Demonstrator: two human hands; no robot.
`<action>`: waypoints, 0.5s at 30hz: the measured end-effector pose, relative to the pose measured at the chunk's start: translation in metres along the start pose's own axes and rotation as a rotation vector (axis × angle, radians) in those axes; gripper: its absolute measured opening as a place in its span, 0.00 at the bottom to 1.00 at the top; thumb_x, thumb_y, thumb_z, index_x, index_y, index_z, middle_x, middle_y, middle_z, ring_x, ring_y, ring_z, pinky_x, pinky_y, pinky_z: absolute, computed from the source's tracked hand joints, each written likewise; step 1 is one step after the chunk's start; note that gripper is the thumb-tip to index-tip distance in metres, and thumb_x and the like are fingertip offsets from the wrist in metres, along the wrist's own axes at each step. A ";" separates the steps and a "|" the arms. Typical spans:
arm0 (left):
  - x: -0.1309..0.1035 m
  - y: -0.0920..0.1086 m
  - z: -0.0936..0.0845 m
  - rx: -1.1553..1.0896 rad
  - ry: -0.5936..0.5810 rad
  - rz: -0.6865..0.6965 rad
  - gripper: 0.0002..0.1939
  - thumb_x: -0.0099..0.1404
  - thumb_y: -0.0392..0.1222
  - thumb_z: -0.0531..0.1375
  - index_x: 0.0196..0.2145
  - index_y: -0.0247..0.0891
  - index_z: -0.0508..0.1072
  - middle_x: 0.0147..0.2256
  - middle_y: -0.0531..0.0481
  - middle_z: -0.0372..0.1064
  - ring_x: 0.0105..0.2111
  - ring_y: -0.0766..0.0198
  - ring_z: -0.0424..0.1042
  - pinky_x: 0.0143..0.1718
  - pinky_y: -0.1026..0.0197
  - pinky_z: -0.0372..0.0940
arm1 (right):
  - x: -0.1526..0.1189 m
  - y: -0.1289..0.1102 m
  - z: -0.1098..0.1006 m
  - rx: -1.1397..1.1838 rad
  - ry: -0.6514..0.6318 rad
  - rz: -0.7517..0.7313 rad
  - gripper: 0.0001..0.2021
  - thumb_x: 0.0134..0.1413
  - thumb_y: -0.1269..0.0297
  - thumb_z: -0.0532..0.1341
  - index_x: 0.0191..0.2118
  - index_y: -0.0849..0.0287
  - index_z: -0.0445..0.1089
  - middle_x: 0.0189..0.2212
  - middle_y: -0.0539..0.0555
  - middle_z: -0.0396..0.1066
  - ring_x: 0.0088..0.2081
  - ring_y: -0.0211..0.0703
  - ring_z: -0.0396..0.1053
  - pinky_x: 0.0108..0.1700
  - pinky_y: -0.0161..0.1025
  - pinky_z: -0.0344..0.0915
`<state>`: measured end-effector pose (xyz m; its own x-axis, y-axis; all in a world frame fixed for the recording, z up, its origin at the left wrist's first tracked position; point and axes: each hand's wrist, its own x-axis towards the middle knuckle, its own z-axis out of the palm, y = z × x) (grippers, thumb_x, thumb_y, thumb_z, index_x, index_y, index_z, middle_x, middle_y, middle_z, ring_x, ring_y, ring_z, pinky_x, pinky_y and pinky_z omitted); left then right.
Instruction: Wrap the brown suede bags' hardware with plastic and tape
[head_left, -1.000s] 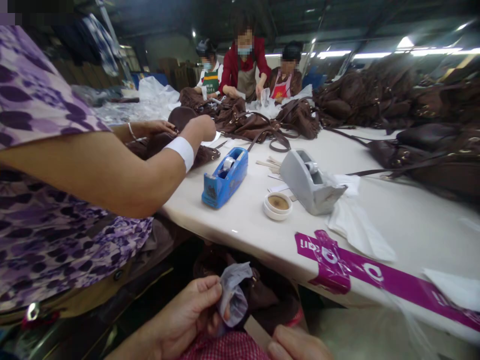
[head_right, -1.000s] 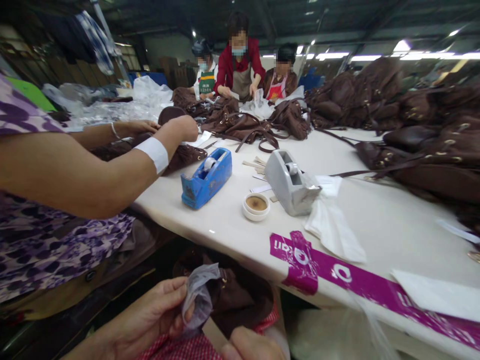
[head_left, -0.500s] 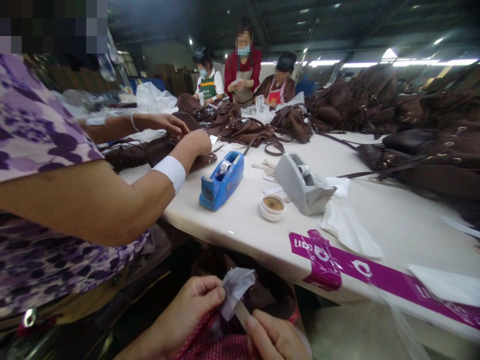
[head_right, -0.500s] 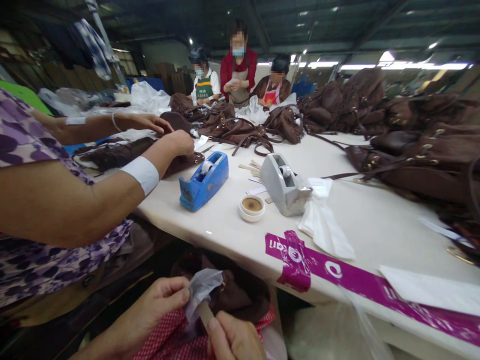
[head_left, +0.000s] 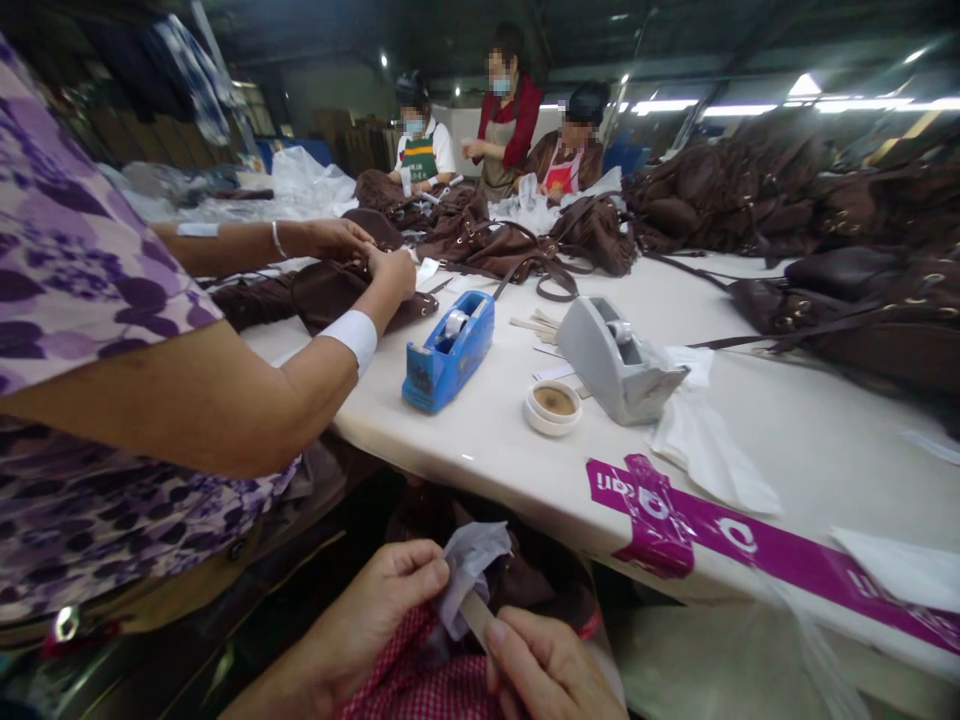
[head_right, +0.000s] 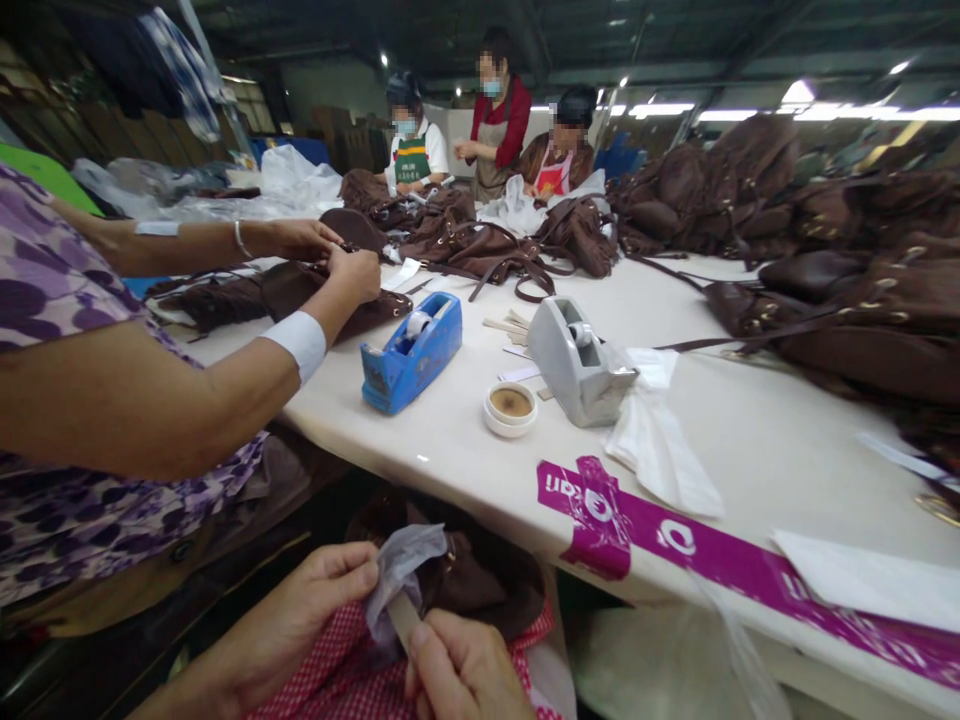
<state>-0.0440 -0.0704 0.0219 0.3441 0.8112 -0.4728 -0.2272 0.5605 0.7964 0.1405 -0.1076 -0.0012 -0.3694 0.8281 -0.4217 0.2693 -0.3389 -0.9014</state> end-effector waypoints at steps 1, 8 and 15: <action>0.000 0.000 0.001 0.014 -0.009 0.001 0.23 0.50 0.57 0.71 0.26 0.32 0.75 0.25 0.49 0.70 0.26 0.64 0.65 0.32 0.63 0.61 | 0.001 -0.002 0.001 0.014 0.018 0.011 0.31 0.58 0.33 0.49 0.25 0.59 0.64 0.14 0.44 0.57 0.18 0.32 0.53 0.22 0.30 0.49; 0.000 0.001 -0.004 0.229 -0.069 0.053 0.22 0.55 0.59 0.67 0.29 0.33 0.75 0.27 0.51 0.66 0.28 0.65 0.62 0.33 0.63 0.58 | 0.011 -0.005 0.010 0.139 -0.043 0.013 0.31 0.57 0.33 0.50 0.24 0.59 0.63 0.13 0.43 0.56 0.15 0.29 0.49 0.19 0.28 0.45; 0.005 -0.002 -0.009 0.546 -0.001 0.283 0.18 0.63 0.53 0.57 0.25 0.36 0.72 0.32 0.49 0.66 0.36 0.58 0.66 0.42 0.59 0.59 | 0.029 -0.009 0.018 0.382 -0.008 0.075 0.33 0.46 0.26 0.55 0.29 0.58 0.64 0.15 0.43 0.59 0.13 0.27 0.51 0.16 0.27 0.45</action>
<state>-0.0499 -0.0660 0.0143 0.3391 0.9158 -0.2151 0.1900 0.1573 0.9691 0.1111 -0.0884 -0.0071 -0.3683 0.7916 -0.4876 -0.0545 -0.5419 -0.8387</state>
